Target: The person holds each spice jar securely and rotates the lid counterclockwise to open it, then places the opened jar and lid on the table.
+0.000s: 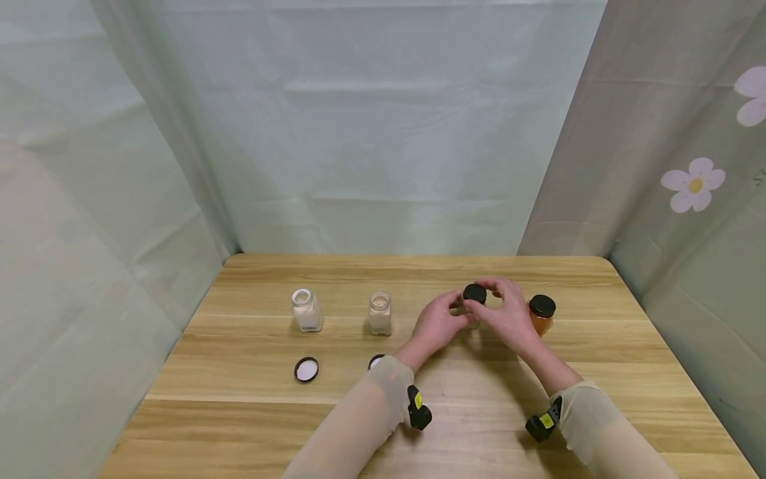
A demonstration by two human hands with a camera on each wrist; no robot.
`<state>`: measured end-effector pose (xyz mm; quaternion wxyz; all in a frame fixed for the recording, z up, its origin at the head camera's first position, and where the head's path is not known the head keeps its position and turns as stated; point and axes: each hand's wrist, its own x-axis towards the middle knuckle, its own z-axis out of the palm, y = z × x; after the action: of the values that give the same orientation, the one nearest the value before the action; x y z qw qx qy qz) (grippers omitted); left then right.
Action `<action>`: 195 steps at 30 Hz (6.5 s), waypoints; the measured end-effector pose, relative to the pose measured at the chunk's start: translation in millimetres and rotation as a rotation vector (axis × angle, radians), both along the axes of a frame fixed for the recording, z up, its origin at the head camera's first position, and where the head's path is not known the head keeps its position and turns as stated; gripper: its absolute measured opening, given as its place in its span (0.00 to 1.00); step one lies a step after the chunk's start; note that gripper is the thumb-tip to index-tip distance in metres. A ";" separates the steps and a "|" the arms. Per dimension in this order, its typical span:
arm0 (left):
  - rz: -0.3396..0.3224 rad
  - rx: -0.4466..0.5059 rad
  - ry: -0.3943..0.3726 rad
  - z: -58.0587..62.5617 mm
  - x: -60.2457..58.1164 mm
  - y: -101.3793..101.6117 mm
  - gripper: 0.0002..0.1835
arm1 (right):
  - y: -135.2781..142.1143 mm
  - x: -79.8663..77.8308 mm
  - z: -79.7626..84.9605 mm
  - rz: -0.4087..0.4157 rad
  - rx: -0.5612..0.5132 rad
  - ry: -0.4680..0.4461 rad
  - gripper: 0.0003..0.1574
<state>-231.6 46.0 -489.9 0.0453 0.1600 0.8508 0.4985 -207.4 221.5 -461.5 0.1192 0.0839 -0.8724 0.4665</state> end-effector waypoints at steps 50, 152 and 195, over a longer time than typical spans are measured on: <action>0.005 -0.018 -0.002 -0.2 0.2 0.8 0.28 | 0.5 -0.1 -2.8 -0.005 0.002 -0.084 0.45; 0.011 -0.038 0.000 2.1 0.6 0.6 0.27 | -0.8 0.1 5.1 0.048 0.079 -0.018 0.42; 0.001 -0.045 0.006 -0.1 -0.8 0.1 0.30 | -3.2 -1.4 7.1 -0.002 0.196 0.048 0.31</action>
<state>-232.4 46.0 -489.9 0.0464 0.1600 0.8621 0.4786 -208.8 218.4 -454.4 0.1320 0.1054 -0.9108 0.3768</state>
